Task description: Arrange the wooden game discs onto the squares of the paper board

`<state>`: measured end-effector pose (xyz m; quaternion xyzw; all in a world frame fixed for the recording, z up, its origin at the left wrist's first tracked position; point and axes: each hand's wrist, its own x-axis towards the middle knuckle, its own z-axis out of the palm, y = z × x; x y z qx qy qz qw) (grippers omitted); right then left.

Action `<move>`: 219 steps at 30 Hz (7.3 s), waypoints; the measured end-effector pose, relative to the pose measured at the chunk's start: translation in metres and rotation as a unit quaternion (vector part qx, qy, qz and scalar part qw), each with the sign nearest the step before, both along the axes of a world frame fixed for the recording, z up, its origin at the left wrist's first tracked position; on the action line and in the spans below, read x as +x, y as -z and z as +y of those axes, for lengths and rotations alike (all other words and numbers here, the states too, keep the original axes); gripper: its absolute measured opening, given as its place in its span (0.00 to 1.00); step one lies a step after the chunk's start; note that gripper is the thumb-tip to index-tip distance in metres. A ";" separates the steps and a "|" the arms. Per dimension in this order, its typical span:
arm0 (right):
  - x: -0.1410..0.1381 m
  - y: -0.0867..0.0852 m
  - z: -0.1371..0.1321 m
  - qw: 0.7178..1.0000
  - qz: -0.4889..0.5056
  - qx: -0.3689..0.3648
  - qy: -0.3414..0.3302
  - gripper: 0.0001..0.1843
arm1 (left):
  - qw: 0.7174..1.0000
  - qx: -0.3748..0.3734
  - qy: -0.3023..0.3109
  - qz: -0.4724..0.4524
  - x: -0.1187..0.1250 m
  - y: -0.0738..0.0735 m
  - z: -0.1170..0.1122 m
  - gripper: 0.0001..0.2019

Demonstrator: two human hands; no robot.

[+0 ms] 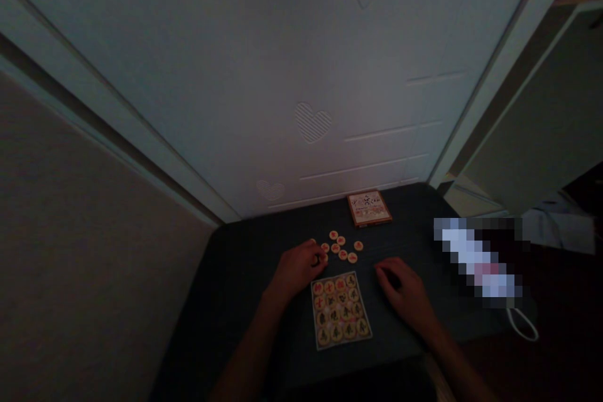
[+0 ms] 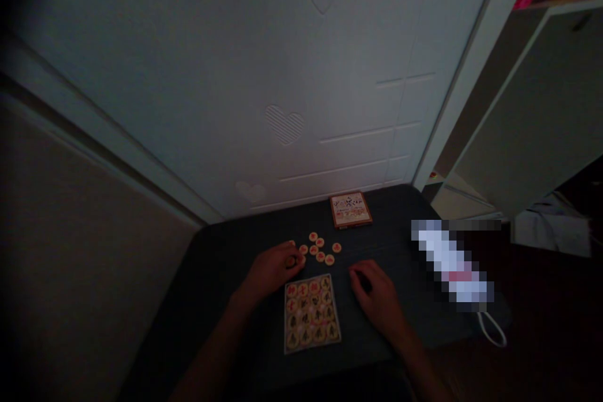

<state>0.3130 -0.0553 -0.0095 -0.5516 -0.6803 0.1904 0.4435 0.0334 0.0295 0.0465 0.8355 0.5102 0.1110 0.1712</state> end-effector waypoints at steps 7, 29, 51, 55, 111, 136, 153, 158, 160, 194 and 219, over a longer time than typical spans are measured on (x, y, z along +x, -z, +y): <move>0.000 -0.001 0.000 1.000 0.001 0.003 0.001 0.10 | 1.000 -0.006 -0.012 0.000 -0.001 0.001 0.000 0.07; 0.001 0.000 -0.001 1.000 0.004 -0.014 -0.009 0.08 | 0.999 -0.013 -0.013 -0.050 -0.005 -0.021 -0.013 0.04; 0.000 0.002 0.000 1.000 -0.003 -0.015 -0.007 0.08 | 0.983 -0.091 0.028 -0.157 -0.029 -0.026 -0.095 0.03; 0.000 0.003 0.000 1.000 -0.007 -0.020 -0.007 0.08 | 0.983 -0.110 0.039 -0.139 -0.024 -0.027 -0.102 0.05; 0.001 0.000 0.000 1.000 -0.003 -0.022 -0.006 0.10 | 0.994 -0.099 0.030 -0.029 -0.011 -0.016 -0.106 0.09; 0.000 -0.001 -0.001 0.999 -0.006 -0.033 -0.008 0.10 | 0.998 -0.068 0.002 -0.016 -0.020 -0.017 -0.103 0.12; 0.000 0.000 0.000 0.999 -0.015 -0.034 -0.007 0.08 | 0.996 -0.080 -0.009 -0.029 -0.026 -0.011 -0.101 0.08; 0.000 0.000 0.000 0.999 -0.009 -0.030 -0.008 0.08 | 0.996 -0.081 -0.006 -0.026 -0.025 -0.012 -0.101 0.09; 0.000 0.000 0.000 0.999 -0.006 -0.032 -0.009 0.08 | 0.996 -0.080 -0.006 -0.027 -0.025 -0.013 -0.100 0.08; -0.004 0.001 0.004 0.998 -0.037 -0.058 -0.006 0.08 | 0.984 0.100 -0.076 -0.127 -0.060 0.050 -0.040 0.09; -0.015 -0.004 0.055 0.984 -0.158 -0.021 -0.085 0.12 | 0.988 0.060 -0.058 -0.129 -0.053 0.044 -0.031 0.08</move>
